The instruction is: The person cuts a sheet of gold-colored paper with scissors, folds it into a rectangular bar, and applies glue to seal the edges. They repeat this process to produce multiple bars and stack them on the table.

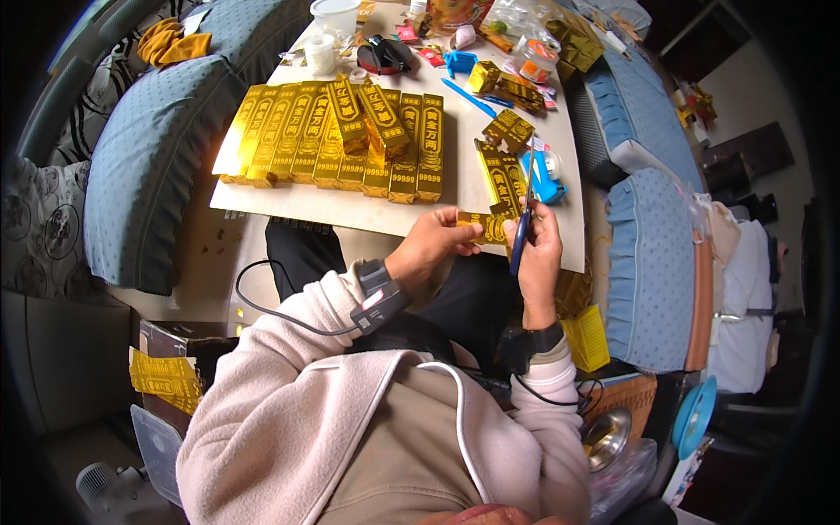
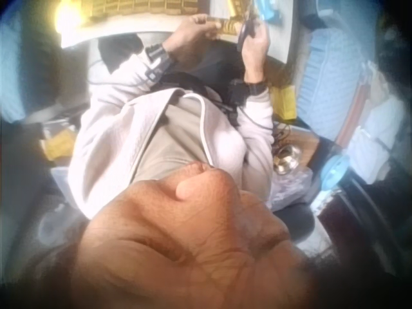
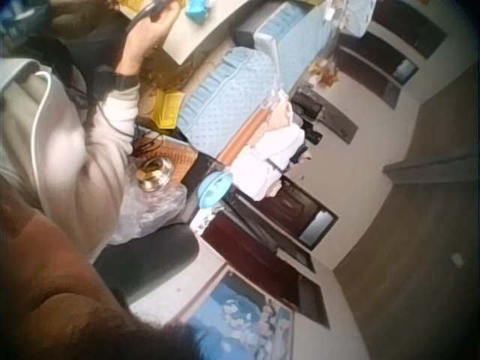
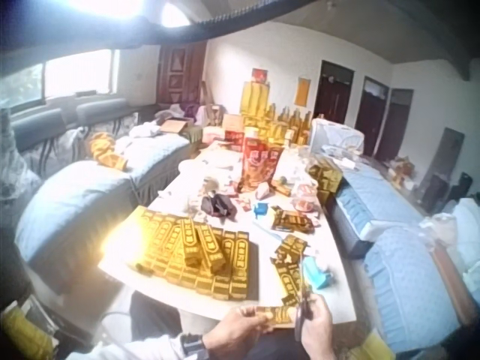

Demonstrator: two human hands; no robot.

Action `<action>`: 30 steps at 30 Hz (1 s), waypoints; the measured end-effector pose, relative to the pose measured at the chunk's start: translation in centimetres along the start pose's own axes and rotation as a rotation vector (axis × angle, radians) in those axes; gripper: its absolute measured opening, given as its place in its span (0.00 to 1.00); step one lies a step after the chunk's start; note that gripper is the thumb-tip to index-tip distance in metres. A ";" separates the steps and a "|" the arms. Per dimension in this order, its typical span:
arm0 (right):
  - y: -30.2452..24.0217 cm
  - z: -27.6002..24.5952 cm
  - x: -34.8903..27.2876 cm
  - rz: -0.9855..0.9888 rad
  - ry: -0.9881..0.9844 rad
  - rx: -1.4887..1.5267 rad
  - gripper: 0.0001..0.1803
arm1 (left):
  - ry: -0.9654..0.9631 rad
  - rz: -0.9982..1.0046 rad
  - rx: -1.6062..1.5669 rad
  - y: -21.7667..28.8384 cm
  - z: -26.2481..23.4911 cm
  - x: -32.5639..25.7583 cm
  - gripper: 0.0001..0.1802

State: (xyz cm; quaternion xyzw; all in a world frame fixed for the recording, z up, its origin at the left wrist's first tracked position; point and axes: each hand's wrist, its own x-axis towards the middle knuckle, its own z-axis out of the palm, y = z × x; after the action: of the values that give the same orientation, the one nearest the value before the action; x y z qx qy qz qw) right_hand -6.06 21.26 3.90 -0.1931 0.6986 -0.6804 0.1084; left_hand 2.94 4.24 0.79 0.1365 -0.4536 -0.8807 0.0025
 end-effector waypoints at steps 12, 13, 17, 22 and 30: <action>1.2 0.9 -6.4 0.156 -0.293 -0.158 0.27 | 0.158 0.139 -0.322 2.1 -2.8 0.9 0.08; 1.2 0.8 -6.7 0.223 -0.295 -0.185 0.27 | 0.177 0.105 -0.308 1.8 -2.7 0.9 0.07; 1.0 0.6 -6.9 0.285 -0.318 -0.123 0.25 | 0.158 0.016 -0.318 0.7 -2.6 1.2 0.07; 1.1 0.8 -7.2 0.303 -0.352 -0.103 0.23 | 0.123 -0.079 -0.283 -0.2 -2.7 1.5 0.09; 1.2 1.0 -7.1 0.345 -0.337 -0.015 0.22 | 0.119 -0.078 -0.290 -0.6 -2.9 1.8 0.09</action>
State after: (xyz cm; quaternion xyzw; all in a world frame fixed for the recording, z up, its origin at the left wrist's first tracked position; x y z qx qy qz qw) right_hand 0.66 23.33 1.91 -0.1824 0.6983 -0.6049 0.3365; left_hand 1.97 2.04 -1.70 0.2041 -0.3150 -0.9268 0.0149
